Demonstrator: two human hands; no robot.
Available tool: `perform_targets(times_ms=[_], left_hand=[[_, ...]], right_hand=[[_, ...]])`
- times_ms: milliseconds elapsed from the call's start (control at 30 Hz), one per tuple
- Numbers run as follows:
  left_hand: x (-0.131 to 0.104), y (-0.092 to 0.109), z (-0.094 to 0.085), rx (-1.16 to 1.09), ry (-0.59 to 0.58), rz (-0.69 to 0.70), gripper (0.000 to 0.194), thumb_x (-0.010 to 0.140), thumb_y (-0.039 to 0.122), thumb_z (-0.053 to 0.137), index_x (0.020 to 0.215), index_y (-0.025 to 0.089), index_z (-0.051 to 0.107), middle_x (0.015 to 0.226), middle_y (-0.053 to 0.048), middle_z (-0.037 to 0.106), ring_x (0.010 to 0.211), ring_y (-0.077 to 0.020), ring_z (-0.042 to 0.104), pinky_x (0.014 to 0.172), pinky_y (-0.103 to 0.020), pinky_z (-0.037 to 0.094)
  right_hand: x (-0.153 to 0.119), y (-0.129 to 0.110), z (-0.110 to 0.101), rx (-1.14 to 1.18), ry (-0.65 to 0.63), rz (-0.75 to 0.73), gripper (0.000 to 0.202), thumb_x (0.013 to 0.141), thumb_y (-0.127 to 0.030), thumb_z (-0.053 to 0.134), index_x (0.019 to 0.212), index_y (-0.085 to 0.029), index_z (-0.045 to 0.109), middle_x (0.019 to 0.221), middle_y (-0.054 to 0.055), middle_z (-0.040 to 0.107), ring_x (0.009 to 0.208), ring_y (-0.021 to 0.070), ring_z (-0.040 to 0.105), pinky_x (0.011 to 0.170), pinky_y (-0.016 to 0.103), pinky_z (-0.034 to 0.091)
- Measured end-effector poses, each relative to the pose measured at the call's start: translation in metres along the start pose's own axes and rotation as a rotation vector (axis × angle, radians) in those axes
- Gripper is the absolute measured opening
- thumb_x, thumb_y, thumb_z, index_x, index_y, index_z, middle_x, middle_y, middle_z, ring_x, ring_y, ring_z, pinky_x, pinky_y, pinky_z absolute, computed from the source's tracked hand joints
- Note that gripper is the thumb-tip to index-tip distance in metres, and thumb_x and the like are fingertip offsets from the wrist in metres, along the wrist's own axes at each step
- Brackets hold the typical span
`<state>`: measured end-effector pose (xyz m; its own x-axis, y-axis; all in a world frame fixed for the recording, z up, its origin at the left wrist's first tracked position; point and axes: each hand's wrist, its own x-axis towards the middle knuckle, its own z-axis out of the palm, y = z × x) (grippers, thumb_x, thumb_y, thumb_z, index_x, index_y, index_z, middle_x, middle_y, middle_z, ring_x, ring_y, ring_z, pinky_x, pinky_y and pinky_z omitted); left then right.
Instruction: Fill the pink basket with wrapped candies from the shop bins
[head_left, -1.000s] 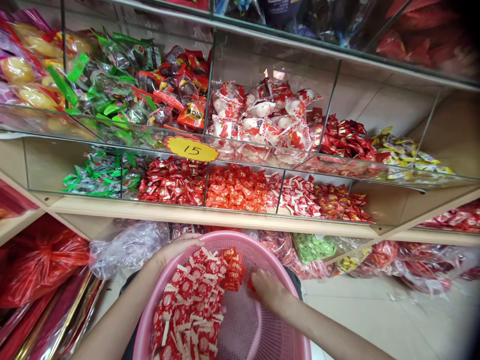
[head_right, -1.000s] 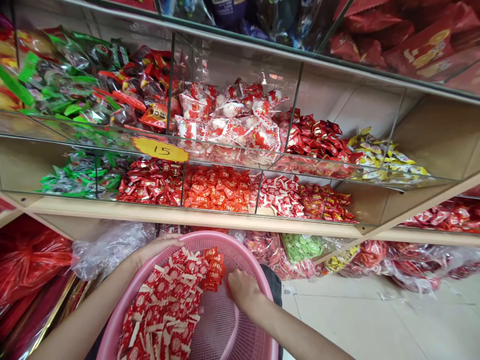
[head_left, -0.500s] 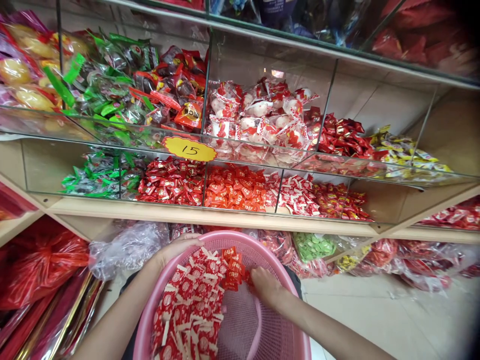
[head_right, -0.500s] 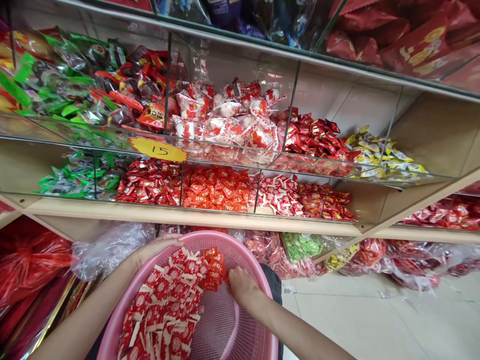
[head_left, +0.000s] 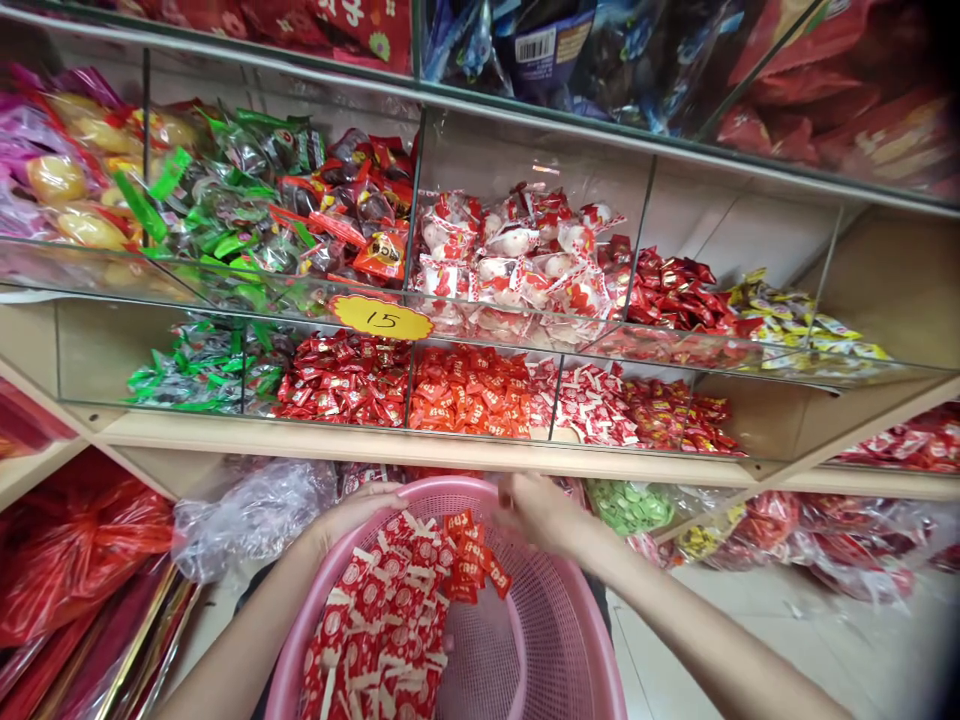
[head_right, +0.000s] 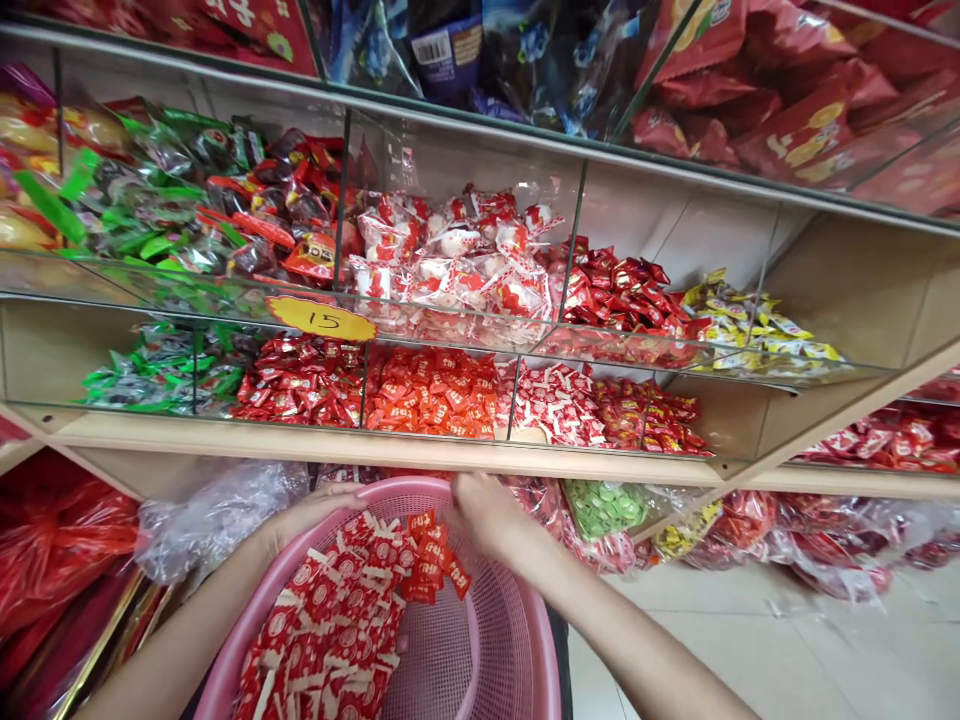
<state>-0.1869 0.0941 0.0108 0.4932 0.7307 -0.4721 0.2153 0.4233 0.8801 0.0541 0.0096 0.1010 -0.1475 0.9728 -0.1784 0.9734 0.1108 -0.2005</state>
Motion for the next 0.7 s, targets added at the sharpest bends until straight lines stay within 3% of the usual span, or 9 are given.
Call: perform_targets(times_ms=[133, 333, 567, 700], left_hand=[[0.003, -0.001, 0.0, 0.03, 0.098, 0.012, 0.034, 0.054, 0.032, 0.068, 0.085, 0.019, 0.064, 0.081, -0.001, 0.067, 0.073, -0.0162, 0.061, 0.066, -0.022, 0.046], [0.011, -0.006, -0.003, -0.001, -0.047, 0.042, 0.035, 0.058, 0.032, 0.065, 0.089, 0.016, 0.064, 0.075, -0.003, 0.068, 0.068, -0.0168, 0.061, 0.064, -0.025, 0.046], [0.011, -0.008, -0.001, -0.074, -0.029, 0.013, 0.039, 0.057, 0.031, 0.066, 0.093, 0.018, 0.062, 0.074, -0.001, 0.067, 0.066, -0.0162, 0.061, 0.061, -0.026, 0.046], [0.007, -0.005, 0.001, -0.088, -0.025, 0.022, 0.037, 0.056, 0.031, 0.067, 0.09, 0.017, 0.063, 0.072, -0.001, 0.066, 0.064, -0.0153, 0.061, 0.061, -0.025, 0.046]], right_hand=[[0.04, -0.004, -0.042, 0.139, 0.229, -0.219, 0.019, 0.081, -0.027, 0.042, 0.081, -0.015, 0.056, 0.068, 0.002, 0.058, 0.061, 0.0097, 0.05, 0.056, 0.02, 0.032], [0.106, -0.023, -0.052, 0.052, 0.391, -0.319, 0.016, 0.08, -0.023, 0.044, 0.092, -0.016, 0.051, 0.091, 0.006, 0.055, 0.08, 0.0125, 0.051, 0.068, 0.022, 0.035], [0.133, -0.056, -0.05, -0.239, 0.36, -0.199, 0.025, 0.076, -0.029, 0.05, 0.097, -0.015, 0.05, 0.098, 0.01, 0.054, 0.091, 0.0215, 0.051, 0.069, 0.028, 0.04], [0.134, -0.055, -0.054, -0.217, 0.283, -0.177, 0.026, 0.076, -0.024, 0.048, 0.101, -0.015, 0.049, 0.1, 0.011, 0.055, 0.09, 0.0216, 0.053, 0.07, 0.03, 0.041]])
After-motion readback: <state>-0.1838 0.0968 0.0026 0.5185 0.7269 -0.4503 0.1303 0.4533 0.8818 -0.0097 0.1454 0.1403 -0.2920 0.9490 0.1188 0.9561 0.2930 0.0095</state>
